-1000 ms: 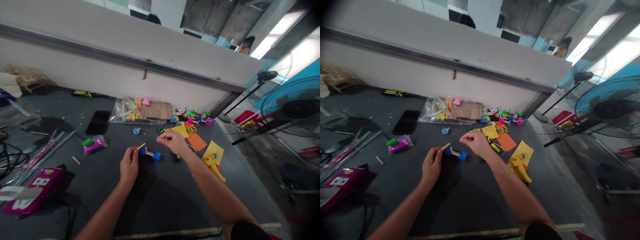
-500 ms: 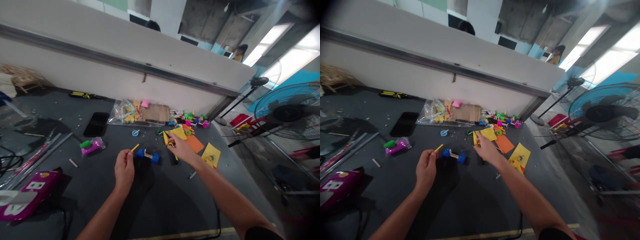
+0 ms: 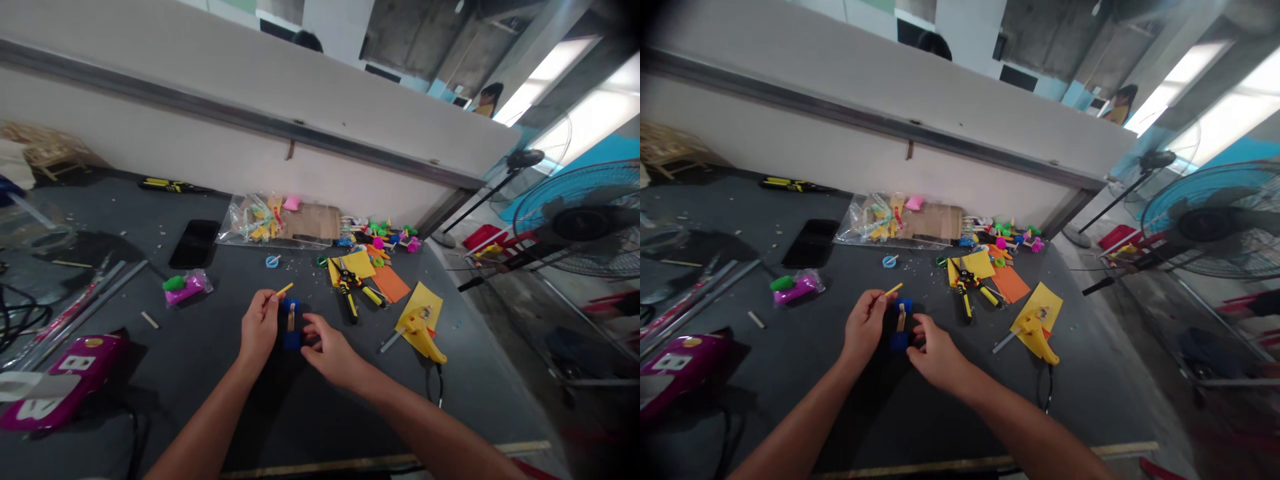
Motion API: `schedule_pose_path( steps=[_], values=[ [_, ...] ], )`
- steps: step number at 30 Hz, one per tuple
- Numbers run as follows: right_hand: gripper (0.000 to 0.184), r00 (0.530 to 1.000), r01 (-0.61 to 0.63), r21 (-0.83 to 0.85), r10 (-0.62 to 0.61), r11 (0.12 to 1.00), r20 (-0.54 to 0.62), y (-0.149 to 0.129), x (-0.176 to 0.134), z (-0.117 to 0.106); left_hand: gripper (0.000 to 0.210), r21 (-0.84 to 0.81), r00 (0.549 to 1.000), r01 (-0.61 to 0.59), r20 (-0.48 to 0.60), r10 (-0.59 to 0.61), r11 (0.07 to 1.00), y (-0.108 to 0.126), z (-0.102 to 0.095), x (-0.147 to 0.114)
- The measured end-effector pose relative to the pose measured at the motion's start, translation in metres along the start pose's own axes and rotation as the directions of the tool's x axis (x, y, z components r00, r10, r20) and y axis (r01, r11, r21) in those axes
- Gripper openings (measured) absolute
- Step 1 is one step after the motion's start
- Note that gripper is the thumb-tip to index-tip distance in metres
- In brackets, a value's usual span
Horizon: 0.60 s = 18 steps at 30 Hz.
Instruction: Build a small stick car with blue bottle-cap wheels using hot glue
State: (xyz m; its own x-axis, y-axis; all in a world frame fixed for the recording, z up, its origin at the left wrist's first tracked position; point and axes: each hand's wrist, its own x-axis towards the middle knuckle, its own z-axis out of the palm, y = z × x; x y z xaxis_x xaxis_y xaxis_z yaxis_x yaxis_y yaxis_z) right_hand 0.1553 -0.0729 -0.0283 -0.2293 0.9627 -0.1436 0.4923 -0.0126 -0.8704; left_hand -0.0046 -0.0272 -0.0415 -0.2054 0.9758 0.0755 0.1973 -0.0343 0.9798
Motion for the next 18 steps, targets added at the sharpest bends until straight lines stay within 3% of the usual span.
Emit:
schedule_pose_path(
  steps=[5,10,13,18],
  values=[
    [0.039,0.986,0.013,-0.046,-0.021,0.999,-0.165,0.003,0.015,-0.034,0.021,0.191,0.992,-0.127,-0.001,0.13,0.973,0.008,-0.014,0.004],
    [0.023,0.905,0.182,-0.208,-0.247,0.961,-0.347,-0.015,0.035,-0.068,0.02,0.418,0.912,-0.41,0.182,0.368,0.81,0.028,-0.024,0.01],
    [0.024,0.892,0.238,-0.173,-0.286,0.956,-0.35,-0.031,0.041,-0.064,0.02,0.455,0.866,-0.499,0.26,0.427,0.737,0.039,-0.023,0.014],
    [0.02,0.93,0.225,0.008,-0.212,0.974,-0.3,-0.041,0.047,-0.046,0.021,0.467,0.843,-0.538,0.274,0.463,0.702,0.047,-0.021,0.02]
  ],
)
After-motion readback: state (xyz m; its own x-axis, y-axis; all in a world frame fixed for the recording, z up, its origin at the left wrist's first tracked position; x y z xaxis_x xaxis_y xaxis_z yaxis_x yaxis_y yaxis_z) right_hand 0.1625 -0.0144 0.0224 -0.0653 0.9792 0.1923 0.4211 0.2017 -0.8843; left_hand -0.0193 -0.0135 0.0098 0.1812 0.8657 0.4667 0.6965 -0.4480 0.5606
